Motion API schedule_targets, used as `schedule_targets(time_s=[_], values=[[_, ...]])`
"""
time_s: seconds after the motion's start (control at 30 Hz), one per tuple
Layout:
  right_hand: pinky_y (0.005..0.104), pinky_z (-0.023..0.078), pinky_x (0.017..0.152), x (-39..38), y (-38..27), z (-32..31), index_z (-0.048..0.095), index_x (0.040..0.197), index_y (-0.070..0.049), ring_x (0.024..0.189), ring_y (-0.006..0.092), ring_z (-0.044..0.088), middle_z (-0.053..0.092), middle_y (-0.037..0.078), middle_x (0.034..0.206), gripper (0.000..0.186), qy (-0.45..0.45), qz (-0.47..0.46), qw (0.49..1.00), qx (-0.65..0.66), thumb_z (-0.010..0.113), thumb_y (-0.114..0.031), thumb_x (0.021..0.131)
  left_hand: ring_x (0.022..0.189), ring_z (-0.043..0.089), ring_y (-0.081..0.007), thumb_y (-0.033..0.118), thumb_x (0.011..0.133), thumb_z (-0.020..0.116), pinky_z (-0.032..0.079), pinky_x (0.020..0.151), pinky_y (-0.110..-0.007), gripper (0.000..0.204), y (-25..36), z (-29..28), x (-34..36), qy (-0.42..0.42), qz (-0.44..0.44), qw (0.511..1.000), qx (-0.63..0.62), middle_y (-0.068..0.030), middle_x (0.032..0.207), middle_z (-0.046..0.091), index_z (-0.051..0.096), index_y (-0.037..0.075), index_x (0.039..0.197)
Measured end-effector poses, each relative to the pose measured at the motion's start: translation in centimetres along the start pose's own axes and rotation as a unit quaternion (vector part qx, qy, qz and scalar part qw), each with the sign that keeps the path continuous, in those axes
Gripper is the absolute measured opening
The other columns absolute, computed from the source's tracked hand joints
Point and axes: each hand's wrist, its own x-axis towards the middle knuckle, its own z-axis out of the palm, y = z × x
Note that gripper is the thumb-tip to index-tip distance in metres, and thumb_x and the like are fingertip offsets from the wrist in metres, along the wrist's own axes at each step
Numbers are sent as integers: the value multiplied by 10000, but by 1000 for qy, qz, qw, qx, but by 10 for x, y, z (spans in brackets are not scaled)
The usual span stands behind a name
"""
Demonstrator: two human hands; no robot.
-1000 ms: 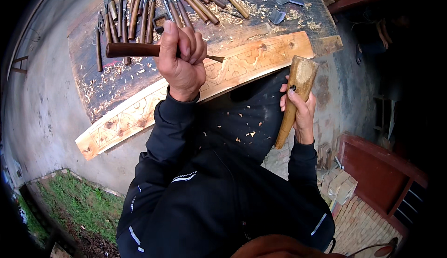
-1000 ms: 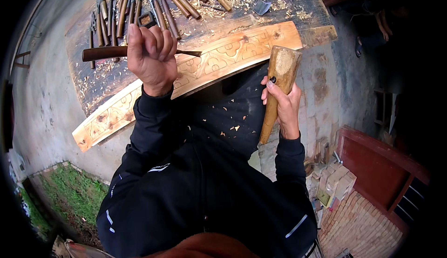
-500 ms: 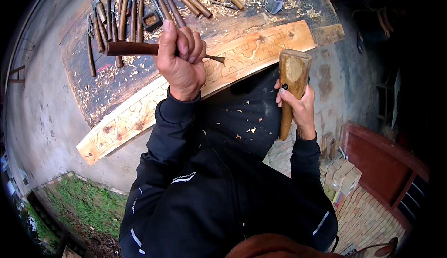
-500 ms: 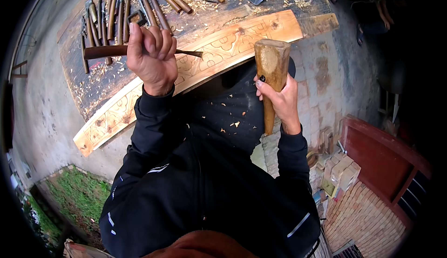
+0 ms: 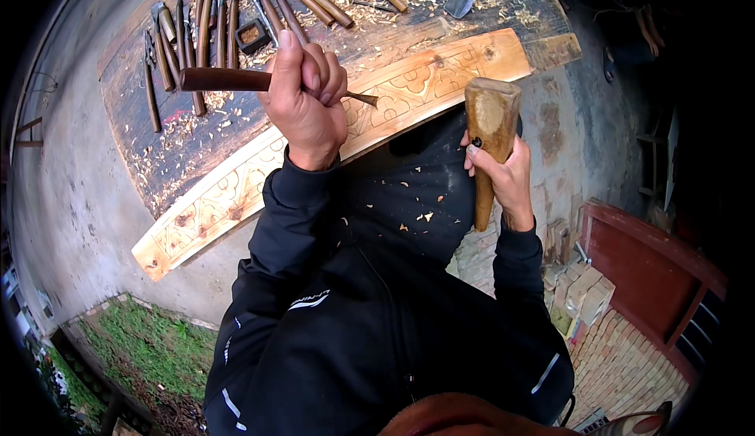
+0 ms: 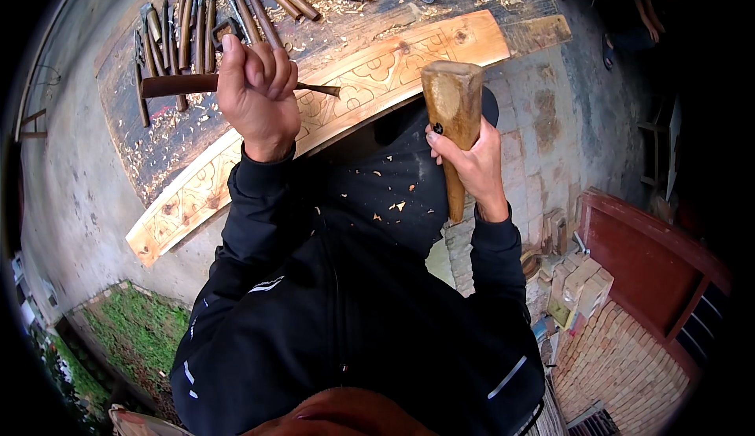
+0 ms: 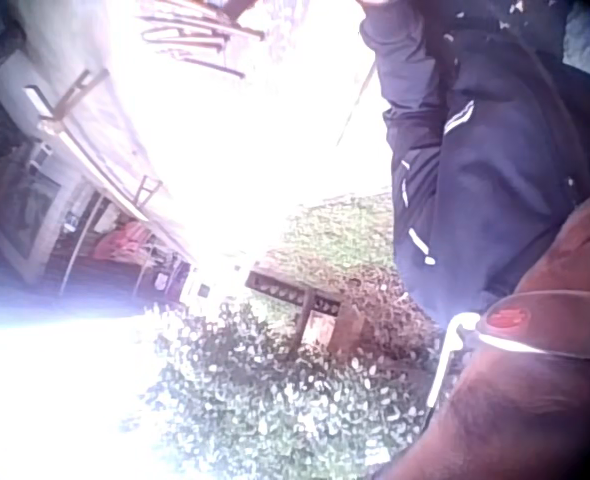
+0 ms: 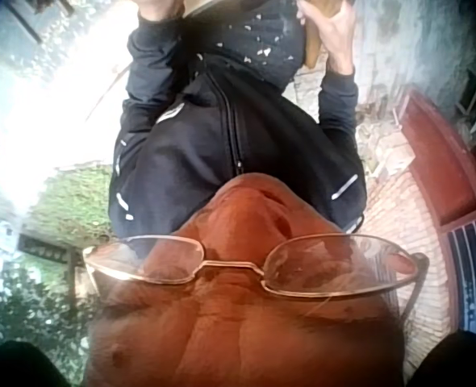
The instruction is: The person carves a decorative pattern into a wooden plank using a chisel and a wooden mallet. They repeatedly position the chisel and strike it to remove wood shavings, gradually deepening the design.
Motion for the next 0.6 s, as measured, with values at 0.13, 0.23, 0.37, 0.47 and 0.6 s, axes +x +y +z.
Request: schedule_targets(time_s=[0.13,0.23,0.37,0.47,0.6], values=[[301,567,725,9,-22,2,675,1113,33,773,135,685,750,93,963,360,19,-80,986,-143,833,-143,842,436,283,-86,268,1105,545,202,423,-274,516,-15,19,-12,-59,78,986,139,16,552,337,400,105,638],[331,567,798,19,-77,5,691,1128,37,843,155,709,765,102,980,436,74,-255,938,-224,879,-192,808,431,334,-76,232,1071,628,214,413,-265,462,-25,26,-8,-49,74,983,159,14,553,387,476,85,661],[317,570,816,43,-164,6,708,1137,27,881,173,738,774,112,1007,438,98,-406,899,-133,898,-180,799,458,367,-55,225,1050,669,246,437,-253,449,-30,27,-13,-62,108,967,223,31,556,438,502,85,657],[333,573,760,36,-223,50,675,1195,37,844,205,729,751,112,989,422,115,-442,886,84,800,-99,815,623,304,-39,169,1032,702,234,532,-270,500,-28,34,-16,-39,74,971,226,77,634,356,444,71,615],[361,600,821,38,-237,58,694,1273,-70,887,197,732,765,55,1165,415,38,-623,569,-535,778,-14,870,542,349,-27,189,1050,668,238,487,-247,429,-49,23,-6,-79,200,908,360,75,604,412,510,82,666]])
